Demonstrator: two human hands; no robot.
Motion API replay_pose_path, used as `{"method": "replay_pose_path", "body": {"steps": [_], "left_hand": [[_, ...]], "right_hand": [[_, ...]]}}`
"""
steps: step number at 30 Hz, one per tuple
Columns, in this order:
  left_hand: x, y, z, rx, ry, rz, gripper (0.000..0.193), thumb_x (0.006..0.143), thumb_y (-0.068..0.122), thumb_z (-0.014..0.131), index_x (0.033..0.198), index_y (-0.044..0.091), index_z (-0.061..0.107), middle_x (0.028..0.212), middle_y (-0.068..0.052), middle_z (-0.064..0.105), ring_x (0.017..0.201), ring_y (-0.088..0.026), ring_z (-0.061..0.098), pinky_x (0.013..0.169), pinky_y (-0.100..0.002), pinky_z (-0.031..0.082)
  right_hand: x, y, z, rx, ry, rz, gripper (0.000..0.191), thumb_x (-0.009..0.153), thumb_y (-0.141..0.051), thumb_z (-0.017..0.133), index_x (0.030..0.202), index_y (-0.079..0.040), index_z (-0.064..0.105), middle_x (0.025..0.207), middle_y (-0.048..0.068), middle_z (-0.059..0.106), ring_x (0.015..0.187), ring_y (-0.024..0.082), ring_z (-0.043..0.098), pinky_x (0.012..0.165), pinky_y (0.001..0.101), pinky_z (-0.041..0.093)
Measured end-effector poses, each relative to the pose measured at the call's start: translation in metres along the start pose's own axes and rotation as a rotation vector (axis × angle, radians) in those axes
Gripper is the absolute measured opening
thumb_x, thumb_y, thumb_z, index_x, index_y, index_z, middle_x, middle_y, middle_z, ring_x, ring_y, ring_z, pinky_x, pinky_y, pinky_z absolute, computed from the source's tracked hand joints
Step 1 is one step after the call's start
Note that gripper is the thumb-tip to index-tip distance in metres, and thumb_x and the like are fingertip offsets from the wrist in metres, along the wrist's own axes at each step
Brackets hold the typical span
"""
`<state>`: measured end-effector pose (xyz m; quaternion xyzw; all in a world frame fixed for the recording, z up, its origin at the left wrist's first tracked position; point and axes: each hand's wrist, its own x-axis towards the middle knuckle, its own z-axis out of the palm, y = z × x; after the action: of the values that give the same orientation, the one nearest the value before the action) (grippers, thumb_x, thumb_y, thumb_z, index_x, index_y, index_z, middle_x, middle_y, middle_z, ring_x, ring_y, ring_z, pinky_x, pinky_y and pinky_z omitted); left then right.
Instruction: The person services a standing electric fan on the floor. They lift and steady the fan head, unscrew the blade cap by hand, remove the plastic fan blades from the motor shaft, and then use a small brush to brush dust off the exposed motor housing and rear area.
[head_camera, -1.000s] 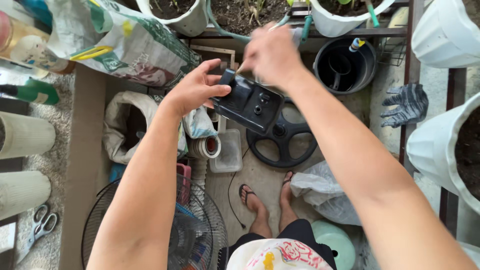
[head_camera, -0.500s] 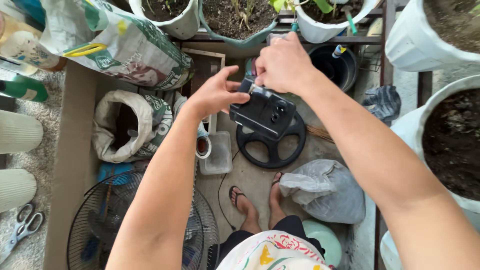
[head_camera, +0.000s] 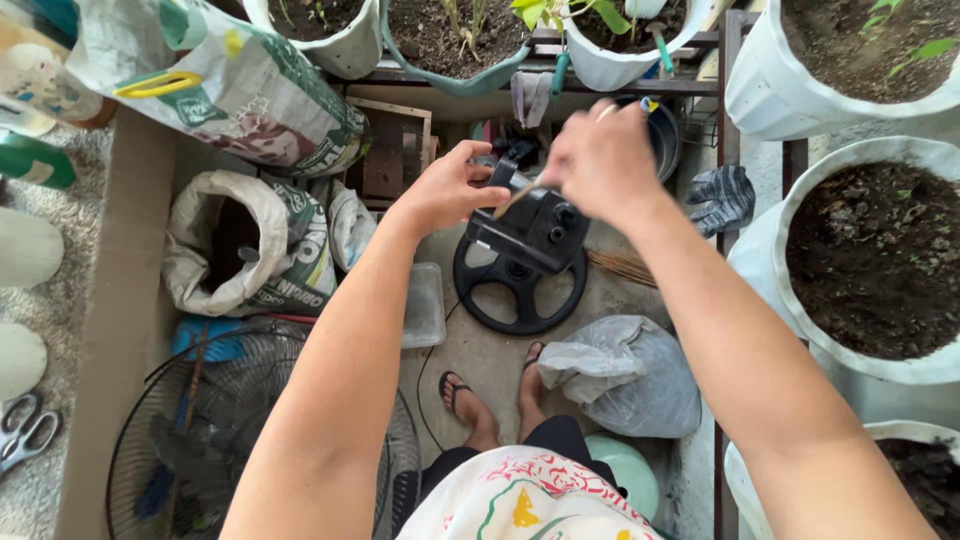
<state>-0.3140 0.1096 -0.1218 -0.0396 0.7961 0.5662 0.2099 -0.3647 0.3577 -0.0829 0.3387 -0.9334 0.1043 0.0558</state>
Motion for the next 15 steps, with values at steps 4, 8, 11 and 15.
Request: {"method": "replay_pose_path", "body": {"steps": [4, 8, 11, 15], "left_hand": [[-0.004, -0.029, 0.009, -0.218, 0.043, 0.079, 0.072, 0.093, 0.034, 0.073, 0.153, 0.008, 0.044, 0.139, -0.012, 0.07, 0.114, -0.015, 0.067, 0.08, -0.032, 0.057], [-0.034, -0.049, 0.017, -0.304, 0.063, 0.319, 0.083, 0.102, 0.033, 0.076, 0.164, 0.01, 0.027, 0.159, -0.014, 0.055, 0.15, -0.024, 0.05, 0.119, -0.038, 0.044], [-0.058, -0.045, 0.027, -0.032, 0.182, 0.328, 0.118, 0.077, 0.028, 0.088, 0.162, 0.013, 0.007, 0.162, -0.011, 0.041, 0.148, -0.03, 0.04, 0.112, -0.043, 0.036], [-0.061, -0.026, 0.042, 0.203, 0.33, 0.313, 0.125, 0.077, 0.033, 0.09, 0.162, 0.012, 0.001, 0.152, -0.01, 0.056, 0.141, -0.035, 0.049, 0.111, -0.043, 0.041]], "right_hand": [[-0.007, 0.006, 0.003, 0.09, 0.14, 0.026, 0.017, 0.078, -0.038, 0.087, 0.074, -0.024, 0.079, 0.086, -0.003, 0.07, 0.097, 0.026, 0.059, 0.089, 0.0488, 0.036], [-0.019, 0.019, -0.003, 0.134, 0.192, 0.166, 0.019, 0.084, -0.038, 0.087, 0.078, -0.022, 0.079, 0.086, -0.002, 0.072, 0.097, 0.027, 0.061, 0.09, 0.0494, 0.035], [-0.028, 0.024, -0.004, 0.736, 0.133, 0.35, 0.011, 0.083, -0.04, 0.083, 0.085, -0.031, 0.079, 0.092, -0.01, 0.075, 0.097, 0.02, 0.067, 0.095, 0.0439, 0.045], [-0.029, 0.014, 0.016, 0.436, 0.089, 0.344, 0.007, 0.084, -0.033, 0.083, 0.085, -0.027, 0.082, 0.092, -0.003, 0.077, 0.095, 0.022, 0.068, 0.092, 0.0476, 0.033]]}}
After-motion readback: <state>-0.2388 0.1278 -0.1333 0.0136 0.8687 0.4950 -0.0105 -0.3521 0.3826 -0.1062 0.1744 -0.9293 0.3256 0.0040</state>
